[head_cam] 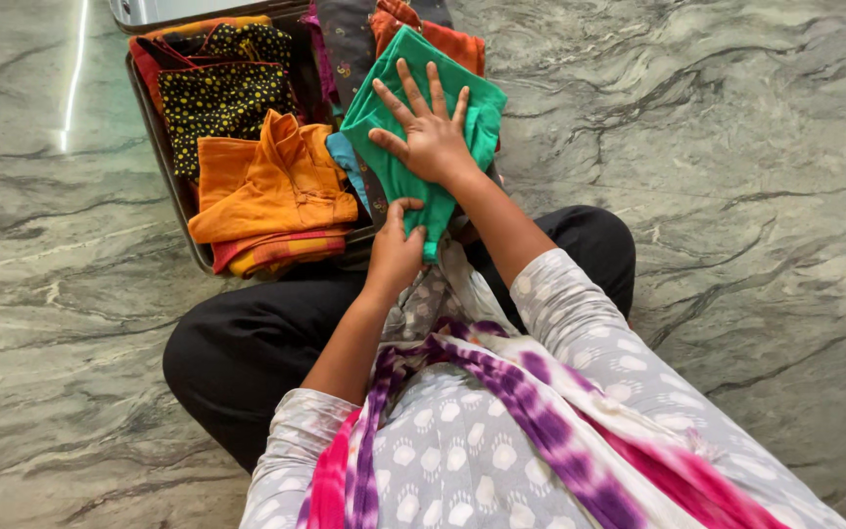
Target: The person sits on the floor and folds several pieces of clothing, including a green top, an orange garment, and a dark patterned cloth. They smooth each item with their hands and place the folded pieces into a suitcase.
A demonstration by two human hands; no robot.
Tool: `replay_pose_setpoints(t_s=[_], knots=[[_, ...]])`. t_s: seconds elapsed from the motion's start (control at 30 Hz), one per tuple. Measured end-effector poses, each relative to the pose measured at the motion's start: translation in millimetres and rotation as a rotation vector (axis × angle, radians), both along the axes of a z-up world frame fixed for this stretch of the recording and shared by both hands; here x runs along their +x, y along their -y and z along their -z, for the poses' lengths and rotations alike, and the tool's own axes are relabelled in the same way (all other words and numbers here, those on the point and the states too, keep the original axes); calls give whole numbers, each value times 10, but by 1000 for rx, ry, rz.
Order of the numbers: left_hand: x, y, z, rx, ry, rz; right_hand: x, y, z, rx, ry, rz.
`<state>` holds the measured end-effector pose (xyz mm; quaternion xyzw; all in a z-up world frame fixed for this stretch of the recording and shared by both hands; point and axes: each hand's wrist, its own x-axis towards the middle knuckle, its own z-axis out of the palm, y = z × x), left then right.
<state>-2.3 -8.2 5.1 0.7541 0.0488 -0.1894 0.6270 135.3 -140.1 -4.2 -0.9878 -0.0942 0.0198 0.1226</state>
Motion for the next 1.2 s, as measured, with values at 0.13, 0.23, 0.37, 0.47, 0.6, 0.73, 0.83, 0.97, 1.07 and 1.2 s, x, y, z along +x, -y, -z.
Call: replay_pose_setpoints(t_s=[0.13, 0.23, 0.37, 0.47, 0.6, 0.73, 0.83, 0.97, 1.07, 1.2], knots=[[-1, -1, 44, -29, 51, 0, 272, 50, 52, -55, 65, 95], [7, -11, 97, -87, 34, -5, 380, 50, 111, -78, 87, 157], [11, -34, 140, -90, -18, 13, 311, 97, 228, -97, 188, 93], [1, -57, 168, 45, 6, 30, 149, 193, 280, -81, 311, -3], [-4, -62, 257, 26, 309, -15, -264, 377, 292, -52, 234, -80], [-47, -52, 202, 98, 243, 5, -526, 621, 237, 83, 303, -124], [-47, -60, 123, 153, 229, 16, -396, 739, 206, 312, 335, 67], [-81, -97, 71, 129, 260, 39, -190, 752, 220, 390, 334, 202], [-39, -84, 41, 113, 230, 44, -106, 744, 222, 398, 325, 225], [-27, -75, 20, 122, 285, 54, -2, 846, 279, 562, 118, 341]])
